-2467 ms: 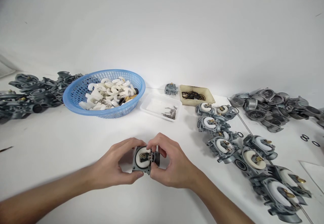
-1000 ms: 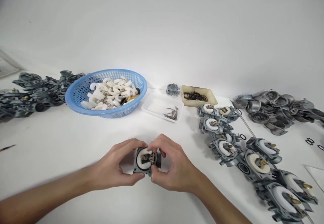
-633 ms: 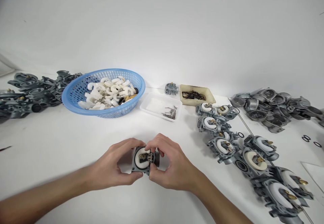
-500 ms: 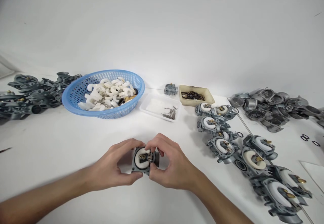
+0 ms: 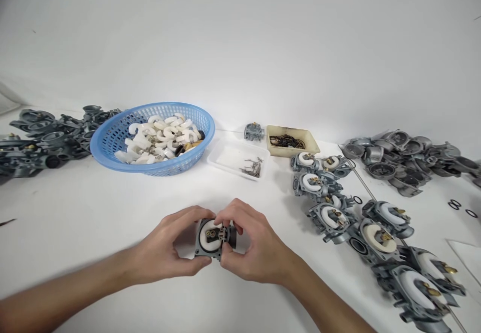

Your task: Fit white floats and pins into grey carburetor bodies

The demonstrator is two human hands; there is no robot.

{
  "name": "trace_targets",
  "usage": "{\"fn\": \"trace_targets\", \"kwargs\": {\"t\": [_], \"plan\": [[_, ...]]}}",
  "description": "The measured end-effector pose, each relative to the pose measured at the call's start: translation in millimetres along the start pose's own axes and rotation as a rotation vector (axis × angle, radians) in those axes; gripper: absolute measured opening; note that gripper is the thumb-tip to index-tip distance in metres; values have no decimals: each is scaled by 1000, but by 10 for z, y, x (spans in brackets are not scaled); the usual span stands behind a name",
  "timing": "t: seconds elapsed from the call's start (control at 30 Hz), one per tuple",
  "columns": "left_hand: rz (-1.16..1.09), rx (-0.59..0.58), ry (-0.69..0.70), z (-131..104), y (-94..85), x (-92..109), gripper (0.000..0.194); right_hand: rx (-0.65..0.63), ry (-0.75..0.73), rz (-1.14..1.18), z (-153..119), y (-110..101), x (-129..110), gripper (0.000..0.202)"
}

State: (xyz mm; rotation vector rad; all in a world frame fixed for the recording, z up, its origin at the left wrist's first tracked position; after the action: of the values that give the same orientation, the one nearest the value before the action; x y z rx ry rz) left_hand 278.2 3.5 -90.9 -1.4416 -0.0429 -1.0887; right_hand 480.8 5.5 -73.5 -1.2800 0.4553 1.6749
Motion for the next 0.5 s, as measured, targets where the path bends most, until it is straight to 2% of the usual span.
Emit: {"fn": "trace_targets", "kwargs": {"t": [0.33, 0.5], "plan": [[-10, -13, -14, 15, 1, -8, 57, -4, -3, 1, 10, -3, -21, 48], [-1, -33, -40, 31, -21, 14, 58, -36, 56, -12, 9, -8, -31, 54]]}}
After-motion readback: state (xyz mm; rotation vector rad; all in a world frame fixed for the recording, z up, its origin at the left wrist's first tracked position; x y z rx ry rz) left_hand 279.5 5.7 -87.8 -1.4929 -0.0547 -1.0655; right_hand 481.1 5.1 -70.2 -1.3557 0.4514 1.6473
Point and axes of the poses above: each hand's wrist, its own z-axis towards the middle knuckle, its own y-axis out of the palm, x = y × z, the point moved 3 cm from there along z, towards the middle knuckle, and after that the axes turned 14 degrees about z, right-handed, at the moved point
